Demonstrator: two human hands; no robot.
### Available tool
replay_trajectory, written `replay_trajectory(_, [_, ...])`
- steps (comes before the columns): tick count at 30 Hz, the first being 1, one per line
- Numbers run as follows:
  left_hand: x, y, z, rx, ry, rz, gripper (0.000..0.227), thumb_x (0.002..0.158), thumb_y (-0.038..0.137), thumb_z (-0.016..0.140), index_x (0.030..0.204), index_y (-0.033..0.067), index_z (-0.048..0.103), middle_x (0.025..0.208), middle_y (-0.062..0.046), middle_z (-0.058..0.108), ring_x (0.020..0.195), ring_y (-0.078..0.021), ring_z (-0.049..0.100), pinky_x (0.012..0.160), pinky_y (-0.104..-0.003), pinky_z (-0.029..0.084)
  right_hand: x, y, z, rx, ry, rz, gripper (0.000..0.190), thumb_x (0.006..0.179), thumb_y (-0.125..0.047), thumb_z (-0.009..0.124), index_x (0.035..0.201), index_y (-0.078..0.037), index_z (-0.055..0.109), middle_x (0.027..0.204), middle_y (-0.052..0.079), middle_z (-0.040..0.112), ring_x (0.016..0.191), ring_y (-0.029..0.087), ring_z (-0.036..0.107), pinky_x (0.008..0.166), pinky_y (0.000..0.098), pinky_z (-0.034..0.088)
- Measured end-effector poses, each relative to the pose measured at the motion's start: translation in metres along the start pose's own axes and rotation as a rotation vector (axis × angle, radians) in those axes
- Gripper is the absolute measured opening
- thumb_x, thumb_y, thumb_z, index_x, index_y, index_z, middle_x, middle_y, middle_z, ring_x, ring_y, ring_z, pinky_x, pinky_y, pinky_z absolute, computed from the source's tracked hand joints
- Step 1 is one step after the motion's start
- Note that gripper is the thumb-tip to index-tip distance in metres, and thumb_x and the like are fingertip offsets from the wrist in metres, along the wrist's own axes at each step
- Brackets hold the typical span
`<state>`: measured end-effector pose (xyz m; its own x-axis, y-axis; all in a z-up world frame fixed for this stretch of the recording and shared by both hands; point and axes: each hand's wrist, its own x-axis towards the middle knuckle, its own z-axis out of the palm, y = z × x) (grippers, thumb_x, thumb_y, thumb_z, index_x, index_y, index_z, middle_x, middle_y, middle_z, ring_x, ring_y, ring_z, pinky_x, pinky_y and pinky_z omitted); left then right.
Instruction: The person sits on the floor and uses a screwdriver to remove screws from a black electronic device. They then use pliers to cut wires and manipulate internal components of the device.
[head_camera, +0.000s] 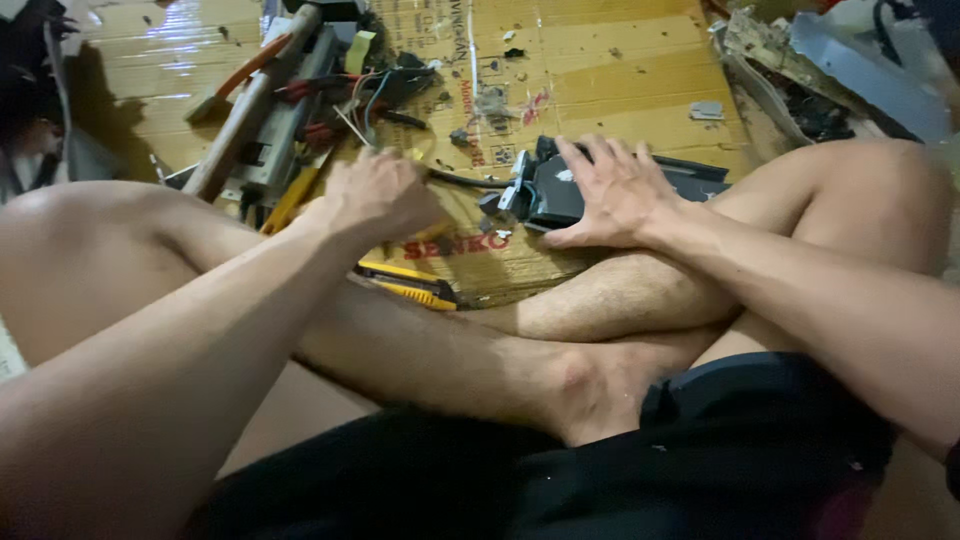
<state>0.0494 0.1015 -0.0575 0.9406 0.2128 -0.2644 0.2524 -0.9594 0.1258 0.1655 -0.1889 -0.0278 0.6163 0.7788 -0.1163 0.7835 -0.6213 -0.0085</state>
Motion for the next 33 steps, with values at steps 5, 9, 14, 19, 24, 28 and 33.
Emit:
replay_trajectory(5, [-0.034,-0.039,-0.027,0.404,0.209,0.052,0.042,0.097,0.019,0.038,0.096,0.0174,0.079,0.097,-0.005,0.080,0.099,-0.0262,0.076,0.081,-0.042,0.059,0.002,0.007,0.005,0.009,0.094,0.065,0.127,0.064,-0.088,0.067,0.154,-0.004,0.038,0.133,0.024,0.052,0.124,0.046,0.055,0.102,0.0693,0.037])
replay_trajectory(9, [0.021,-0.058,-0.024,0.303,0.511,-0.075,0.045,0.103,0.032,0.037,0.089,0.0162,0.076,0.086,-0.014,0.075,0.086,-0.0336,0.075,0.061,-0.051,0.058,0.004,0.004,0.001,0.076,0.080,0.101,0.128,0.061,-0.085,0.071,0.154,-0.003,0.038,0.132,0.026,0.050,0.123,0.049,0.053,0.100,0.0669,0.037])
replay_trajectory(14, [0.045,-0.032,-0.067,0.142,0.091,-0.147,0.057,0.103,0.042,0.039,0.140,-0.0021,0.042,0.141,-0.030,0.049,0.131,-0.0471,0.045,0.101,-0.060,0.039,0.008,0.010,0.003,0.009,0.014,0.082,0.126,0.063,-0.086,0.063,0.158,-0.011,0.029,0.145,0.025,0.044,0.127,0.046,0.046,0.104,0.0633,0.034])
replay_trajectory(19, [0.078,-0.053,-0.041,0.402,0.014,-0.170,0.089,0.091,0.048,0.048,0.160,0.0068,0.010,0.160,-0.028,0.021,0.145,-0.0469,0.025,0.111,-0.062,0.030,0.008,0.014,0.009,0.019,-0.068,0.127,0.127,0.066,-0.085,0.066,0.160,-0.013,0.020,0.157,0.024,0.031,0.142,0.043,0.032,0.112,0.0674,0.023])
replay_trajectory(24, [0.050,-0.046,-0.072,0.490,0.173,-0.155,0.082,0.078,0.042,0.068,0.148,0.0049,0.046,0.133,-0.027,0.055,0.117,-0.0427,0.055,0.089,-0.053,0.045,0.009,0.013,0.014,0.049,-0.012,0.062,0.125,0.068,-0.086,0.063,0.159,-0.012,0.022,0.157,0.024,0.031,0.142,0.043,0.031,0.112,0.0719,0.020])
replay_trajectory(28, [0.026,-0.055,-0.100,0.431,0.199,-0.216,0.073,0.085,0.018,0.064,0.152,0.0078,0.036,0.103,-0.025,0.059,0.081,-0.0339,0.063,0.062,-0.045,0.059,0.010,0.009,0.011,-0.011,0.196,-0.266,0.100,0.081,-0.073,0.064,0.154,-0.011,0.036,0.157,0.023,0.034,0.143,0.043,0.035,0.110,0.0760,0.023])
replay_trajectory(33, [0.023,-0.083,-0.139,0.509,0.283,-0.200,0.072,0.087,0.031,0.065,0.151,0.0149,0.037,0.094,-0.024,0.066,0.080,-0.0356,0.064,0.057,-0.046,0.056,0.017,-0.005,0.019,-0.027,0.330,-0.385,0.071,0.083,-0.060,0.069,0.136,-0.016,0.057,0.141,0.017,0.048,0.134,0.044,0.048,0.107,0.0694,0.036])
